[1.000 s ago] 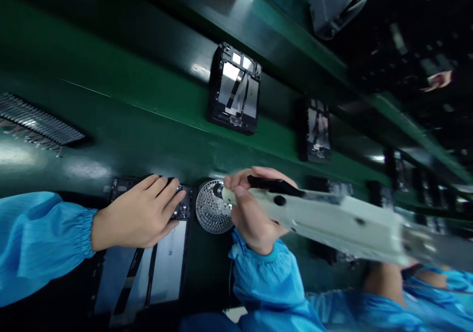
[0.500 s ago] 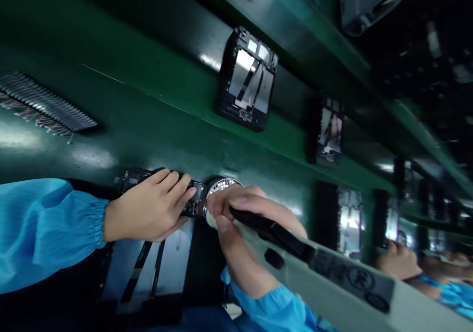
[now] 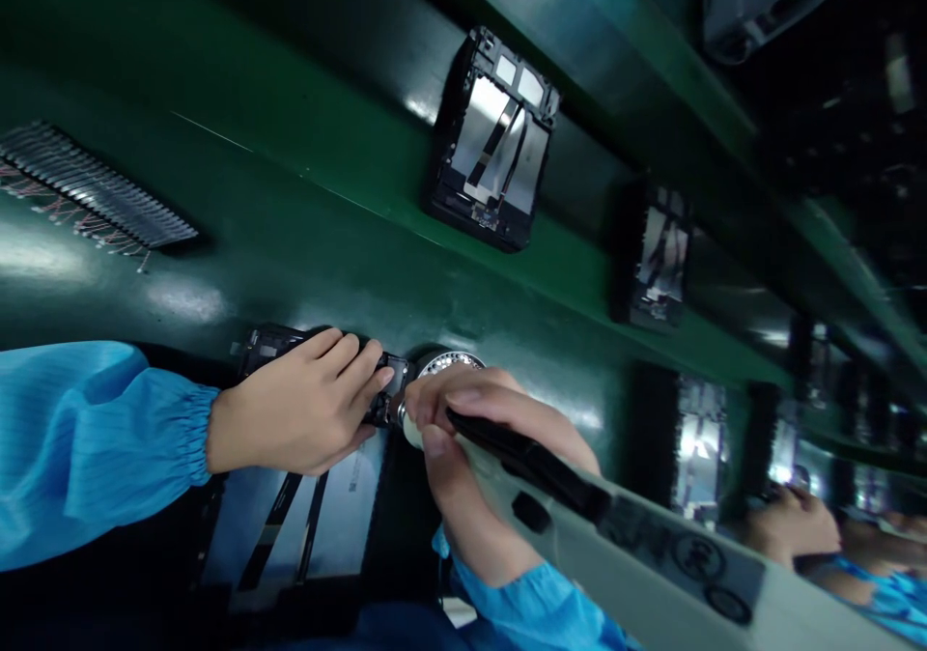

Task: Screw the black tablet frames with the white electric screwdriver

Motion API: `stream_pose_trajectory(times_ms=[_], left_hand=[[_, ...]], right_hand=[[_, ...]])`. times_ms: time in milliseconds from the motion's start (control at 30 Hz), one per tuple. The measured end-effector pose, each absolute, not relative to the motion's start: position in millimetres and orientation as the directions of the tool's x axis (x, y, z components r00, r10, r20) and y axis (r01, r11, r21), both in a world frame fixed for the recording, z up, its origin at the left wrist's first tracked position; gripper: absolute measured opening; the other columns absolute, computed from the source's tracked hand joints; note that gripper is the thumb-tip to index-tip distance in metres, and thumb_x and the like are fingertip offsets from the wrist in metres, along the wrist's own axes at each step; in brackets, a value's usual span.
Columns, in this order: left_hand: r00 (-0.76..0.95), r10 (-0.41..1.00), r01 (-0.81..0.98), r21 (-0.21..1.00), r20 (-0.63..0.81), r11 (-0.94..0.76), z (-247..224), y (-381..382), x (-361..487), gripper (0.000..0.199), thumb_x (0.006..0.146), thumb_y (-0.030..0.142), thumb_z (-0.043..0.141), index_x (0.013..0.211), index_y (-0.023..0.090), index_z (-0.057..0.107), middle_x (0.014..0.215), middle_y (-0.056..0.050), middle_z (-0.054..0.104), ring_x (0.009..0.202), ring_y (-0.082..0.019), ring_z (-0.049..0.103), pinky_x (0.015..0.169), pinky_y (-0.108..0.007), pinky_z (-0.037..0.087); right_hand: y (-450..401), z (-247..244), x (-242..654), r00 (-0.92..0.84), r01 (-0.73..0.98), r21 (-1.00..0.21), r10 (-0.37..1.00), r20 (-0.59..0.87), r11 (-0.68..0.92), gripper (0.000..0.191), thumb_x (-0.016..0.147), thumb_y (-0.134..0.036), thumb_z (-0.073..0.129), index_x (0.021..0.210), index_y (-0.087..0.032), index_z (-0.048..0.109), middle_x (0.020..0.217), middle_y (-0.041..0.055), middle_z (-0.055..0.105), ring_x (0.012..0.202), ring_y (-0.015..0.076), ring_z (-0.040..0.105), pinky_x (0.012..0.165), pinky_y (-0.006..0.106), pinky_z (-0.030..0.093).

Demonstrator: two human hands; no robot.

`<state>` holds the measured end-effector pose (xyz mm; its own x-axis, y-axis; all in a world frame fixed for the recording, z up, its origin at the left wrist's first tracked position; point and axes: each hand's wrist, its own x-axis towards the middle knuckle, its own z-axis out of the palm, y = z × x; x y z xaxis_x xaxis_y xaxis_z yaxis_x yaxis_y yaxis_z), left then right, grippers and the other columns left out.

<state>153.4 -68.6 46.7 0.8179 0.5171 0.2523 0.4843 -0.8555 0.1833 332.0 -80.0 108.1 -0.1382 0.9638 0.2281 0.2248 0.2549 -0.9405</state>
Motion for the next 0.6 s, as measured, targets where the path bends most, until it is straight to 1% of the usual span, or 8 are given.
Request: stream_pose_trajectory(times_ms=[100, 233, 367, 500, 600], left_hand=[[0.820, 0.518, 0.487, 0.180, 0.242, -0.855, 46.6, -68.6, 153.8, 0.046, 0.100, 0.035, 0.045, 0.119, -0.001, 0.068, 0.119, -0.030, 0.064, 0.097, -0.035, 0.063, 0.080, -0.046, 0.046], [0.831, 0.516, 0.485, 0.182, 0.211, -0.855, 47.6, -68.0, 154.1, 0.045, 0.101, 0.033, 0.043, 0.119, 0.001, 0.068, 0.122, -0.029, 0.063, 0.099, -0.035, 0.062, 0.080, -0.046, 0.045], [0.836, 0.515, 0.486, 0.180, 0.190, -0.855, 49.7, -67.3, 154.8, 0.045, 0.100, 0.034, 0.043, 0.118, 0.001, 0.069, 0.121, -0.028, 0.064, 0.099, -0.035, 0.063, 0.080, -0.046, 0.045], [0.837, 0.513, 0.486, 0.173, 0.191, -0.857, 52.2, -67.4, 155.6, 0.042, 0.099, 0.032, 0.045, 0.116, 0.003, 0.070, 0.120, -0.028, 0.065, 0.097, -0.036, 0.063, 0.078, -0.046, 0.045], [0.832, 0.514, 0.485, 0.175, 0.208, -0.857, 52.9, -68.1, 156.0, 0.040, 0.098, 0.031, 0.049, 0.116, 0.003, 0.071, 0.120, -0.029, 0.065, 0.097, -0.036, 0.064, 0.076, -0.045, 0.045]], right_hand=[[-80.5, 110.9, 329.6, -0.116, 0.208, -0.954, 0.974, 0.193, 0.213, 0.031, 0.076, -0.005, 0.068, 0.096, -0.029, 0.067, 0.073, -0.0034, 0.057, 0.065, 0.0133, 0.057, 0.061, 0.034, 0.056], [-80.0, 111.5, 325.9, -0.127, 0.201, -0.947, 0.965, 0.229, 0.251, 0.033, 0.075, -0.002, 0.068, 0.097, -0.026, 0.068, 0.075, -0.0026, 0.059, 0.065, 0.0133, 0.058, 0.061, 0.034, 0.054], [-79.3, 110.7, 320.6, -0.097, 0.218, -0.940, 0.964, 0.249, 0.264, 0.030, 0.075, -0.002, 0.066, 0.093, -0.026, 0.065, 0.073, -0.0035, 0.057, 0.063, 0.0129, 0.058, 0.057, 0.032, 0.052], [-80.2, 109.2, 319.4, -0.098, 0.236, -0.935, 0.964, 0.249, 0.265, 0.027, 0.074, -0.003, 0.065, 0.088, -0.026, 0.063, 0.071, -0.0038, 0.055, 0.062, 0.0131, 0.056, 0.057, 0.033, 0.052], [-82.5, 107.9, 321.7, -0.119, 0.215, -0.943, 0.965, 0.233, 0.254, 0.028, 0.074, -0.002, 0.064, 0.089, -0.025, 0.062, 0.072, -0.0040, 0.054, 0.063, 0.0129, 0.056, 0.059, 0.034, 0.052]])
